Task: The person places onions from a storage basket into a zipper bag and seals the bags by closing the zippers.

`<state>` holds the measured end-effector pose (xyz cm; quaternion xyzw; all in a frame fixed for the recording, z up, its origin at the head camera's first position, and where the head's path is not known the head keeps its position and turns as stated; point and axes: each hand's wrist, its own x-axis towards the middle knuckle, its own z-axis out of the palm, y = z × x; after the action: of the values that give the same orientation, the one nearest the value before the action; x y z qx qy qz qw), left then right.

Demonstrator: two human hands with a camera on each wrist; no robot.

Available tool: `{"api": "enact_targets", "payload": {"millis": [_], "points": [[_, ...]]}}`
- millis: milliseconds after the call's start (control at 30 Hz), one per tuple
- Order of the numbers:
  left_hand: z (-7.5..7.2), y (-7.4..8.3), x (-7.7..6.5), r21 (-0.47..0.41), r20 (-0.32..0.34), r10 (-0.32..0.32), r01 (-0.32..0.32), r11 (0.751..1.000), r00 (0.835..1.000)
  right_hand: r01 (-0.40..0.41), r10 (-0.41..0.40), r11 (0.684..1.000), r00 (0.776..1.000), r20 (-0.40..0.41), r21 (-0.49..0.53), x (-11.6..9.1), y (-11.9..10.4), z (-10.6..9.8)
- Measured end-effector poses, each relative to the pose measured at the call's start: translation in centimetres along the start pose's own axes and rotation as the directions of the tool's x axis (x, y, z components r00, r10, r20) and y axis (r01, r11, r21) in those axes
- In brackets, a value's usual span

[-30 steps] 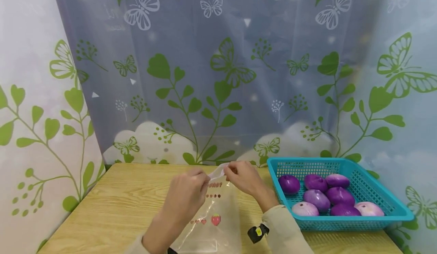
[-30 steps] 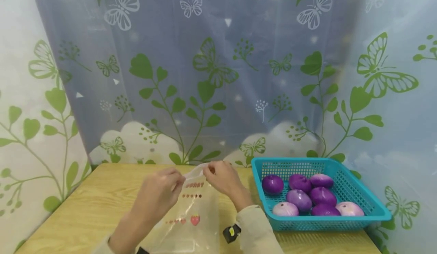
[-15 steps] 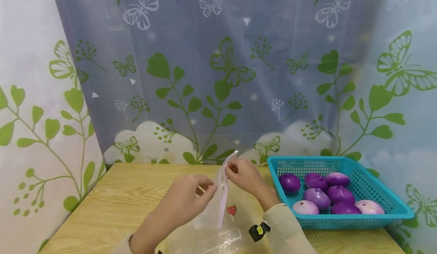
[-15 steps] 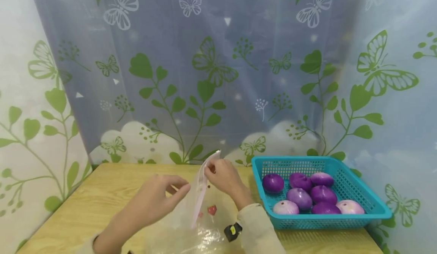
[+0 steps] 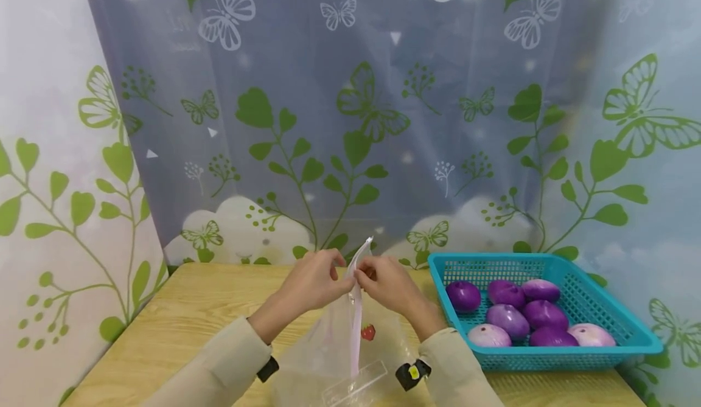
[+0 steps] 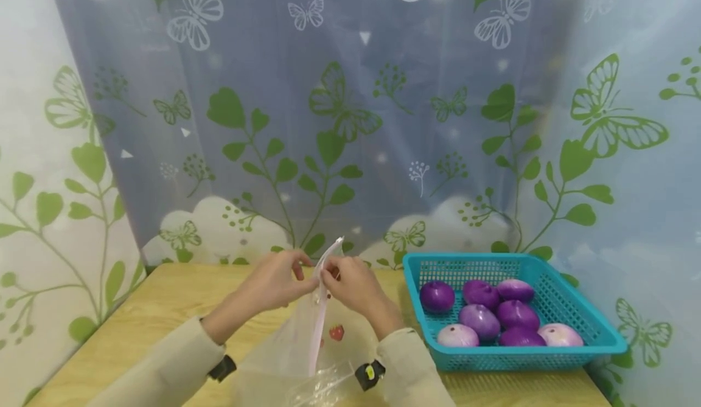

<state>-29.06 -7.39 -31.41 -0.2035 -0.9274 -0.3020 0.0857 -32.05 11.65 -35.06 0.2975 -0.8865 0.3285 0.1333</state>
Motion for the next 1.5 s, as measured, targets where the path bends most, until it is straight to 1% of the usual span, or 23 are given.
{"api": "enact_targets", "payload": {"millis": [100, 167, 300, 400, 467, 533, 633, 700, 733, 800, 833, 900, 1000, 1067, 1133, 1167, 1200, 1267, 1367, 1433, 1500], "points": [[0.2, 0.1, 0.6, 0.025, -0.005, 0.02, -0.02, 1.0, 1.0, 0.004, -0.004, 1.0, 1.0, 0.005, 0.007, 0.0, 0.0, -0.1], [0.3, 0.0, 0.9, 0.021, 0.002, 0.017, -0.017, 1.0, 1.0, 0.003, -0.003, 1.0, 1.0, 0.016, 0.016, 0.0, 0.1, -0.1], [0.6, -0.6, 1.4, -0.033, 0.022, -0.02, 0.021, 0.999, 1.0, -0.001, 0.0, 0.999, 0.999, 0.041, 0.032, -0.2, 0.2, 0.0], [0.7, -1.4, 1.6, -0.093, 0.015, -0.059, 0.06, 0.994, 0.998, -0.008, 0.006, 0.999, 0.999, 0.048, 0.037, -0.3, 0.3, 0.0], [0.6, -1.9, 1.8, -0.133, -0.004, -0.074, 0.072, 0.988, 0.997, -0.015, 0.014, 0.999, 0.999, 0.04, 0.036, -0.3, 0.3, 0.0], [0.2, -2.4, 1.8, -0.158, -0.037, -0.086, 0.079, 0.984, 0.996, -0.019, 0.018, 1.0, 1.0, 0.019, 0.017, -0.3, 0.3, -0.1], [-0.8, -2.6, 1.8, -0.138, -0.123, -0.076, 0.058, 0.989, 0.99, -0.021, 0.02, 1.0, 1.0, -0.021, -0.023, -0.3, 0.3, -0.1], [-1.6, -2.3, 1.6, -0.089, -0.199, -0.051, 0.034, 0.995, 0.979, -0.023, 0.022, 0.999, 0.999, -0.037, -0.04, -0.3, 0.3, -0.2], [-2.0, -2.1, 1.4, -0.061, -0.24, -0.028, 0.014, 0.998, 0.97, -0.027, 0.025, 0.999, 0.999, -0.041, -0.044, -0.3, 0.4, -0.2], [-2.9, -1.4, 1.0, -0.008, -0.321, 0.011, -0.014, 1.0, 0.947, -0.03, 0.029, 0.999, 0.999, -0.041, -0.038, -0.3, 0.4, -0.2], [-3.3, -1.0, 0.8, 0.015, -0.36, 0.029, -0.026, 1.0, 0.932, -0.03, 0.029, 0.999, 0.999, -0.042, -0.034, -0.3, 0.4, -0.2], [-4.1, -0.3, 0.3, 0.061, -0.435, 0.067, -0.045, 0.997, 0.898, -0.031, 0.03, 0.999, 0.999, -0.042, -0.024, -0.3, 0.4, -0.1], [-4.9, 0.7, -0.5, 0.129, -0.521, 0.119, -0.06, 0.99, 0.845, -0.033, 0.033, 0.999, 0.999, -0.043, -0.014, -0.3, 0.3, 0.0], [-5.1, 1.2, -0.9, 0.168, -0.556, 0.157, -0.074, 0.983, 0.816, -0.036, 0.035, 0.999, 0.998, -0.042, -0.012, -0.3, 0.2, 0.1], [-5.0, 1.6, -1.4, 0.2, -0.575, 0.19, -0.088, 0.976, 0.796, -0.042, 0.042, 0.999, 0.998, -0.038, -0.01, -0.3, 0.1, 0.2], [-4.9, 1.7, -1.7, 0.215, -0.58, 0.202, -0.091, 0.972, 0.789, -0.044, 0.043, 0.999, 0.998, -0.034, -0.01, -0.3, 0.1, 0.2], [-4.7, 1.8, -1.9, 0.227, -0.58, 0.212, -0.095, 0.969, 0.786, -0.045, 0.044, 0.999, 0.998, -0.032, -0.015, -0.4, 0.1, 0.2], [-4.1, 2.0, -2.4, 0.251, -0.577, 0.229, -0.096, 0.963, 0.784, -0.047, 0.046, 0.999, 0.999, -0.023, -0.015, -0.5, 0.1, 0.3], [-2.9, 2.0, -2.9, 0.256, -0.559, 0.233, -0.102, 0.961, 0.796, -0.049, 0.049, 0.999, 0.999, -0.01, -0.017, -0.8, 0.4, 0.5], [-2.1, 2.1, -3.2, 0.243, -0.55, 0.231, -0.111, 0.964, 0.803, -0.06, 0.06, 0.998, 0.998, 0.004, -0.012, -1.1, 0.5, 0.6], [-1.4, 2.2, -3.5, 0.214, -0.539, 0.219, -0.119, 0.97, 0.813, -0.081, 0.081, 0.997, 0.997, 0.018, -0.017, -1.4, 0.7, 0.6]]}}
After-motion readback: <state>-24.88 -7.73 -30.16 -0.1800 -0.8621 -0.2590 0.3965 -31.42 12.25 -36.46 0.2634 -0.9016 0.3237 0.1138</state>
